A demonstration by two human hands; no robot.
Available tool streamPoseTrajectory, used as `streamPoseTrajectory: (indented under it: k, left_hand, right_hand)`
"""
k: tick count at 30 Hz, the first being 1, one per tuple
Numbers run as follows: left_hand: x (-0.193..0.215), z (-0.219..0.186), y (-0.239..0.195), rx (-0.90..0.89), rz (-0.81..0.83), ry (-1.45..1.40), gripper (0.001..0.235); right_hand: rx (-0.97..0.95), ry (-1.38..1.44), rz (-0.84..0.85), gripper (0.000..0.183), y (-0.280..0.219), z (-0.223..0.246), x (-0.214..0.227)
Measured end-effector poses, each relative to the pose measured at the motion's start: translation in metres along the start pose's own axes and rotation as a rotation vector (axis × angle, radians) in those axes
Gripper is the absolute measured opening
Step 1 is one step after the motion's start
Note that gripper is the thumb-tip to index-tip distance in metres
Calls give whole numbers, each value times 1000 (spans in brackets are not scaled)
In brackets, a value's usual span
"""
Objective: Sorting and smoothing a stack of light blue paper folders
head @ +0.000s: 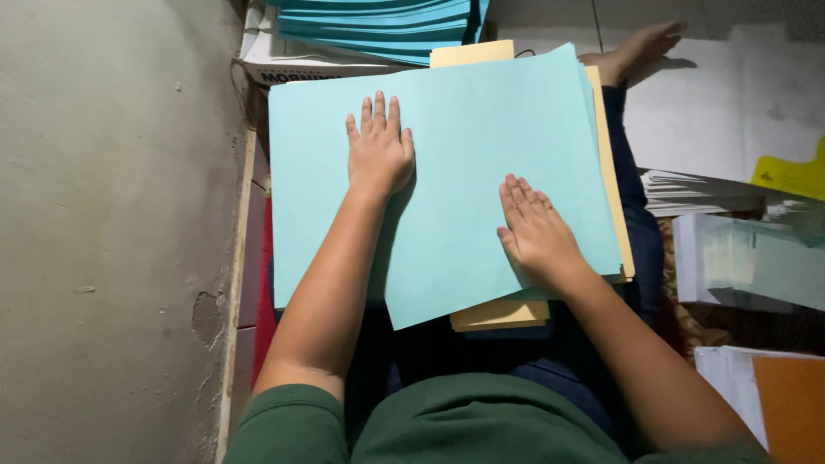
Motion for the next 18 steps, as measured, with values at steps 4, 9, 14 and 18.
streamPoseTrajectory:
  k: [4,9,14,18]
  left_hand:
    - [1,-1,-1,5,3,-15,64]
    - [3,-1,-2,8,26,-9,63]
    - [8,-1,-3,6,26,-13,62]
    - [8,-1,-4,10,30,-36,62]
  right_hand:
    - [5,-3,-10,70,18,3,8]
    - [24,27,-74,70,89,-19,-6]
    - [69,5,-130,70,167,-31,-1]
    - [15,58,-79,72,207,-33,8]
Point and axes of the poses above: each hand's wrist, its own y-axis towards the middle knuckle, its own x-axis out of the back of the hand, z = x × y, the point moved 6 cm from there along y, towards the middle knuckle, and after that the axes turned 13 degrees about y, right-handed, at the moved point
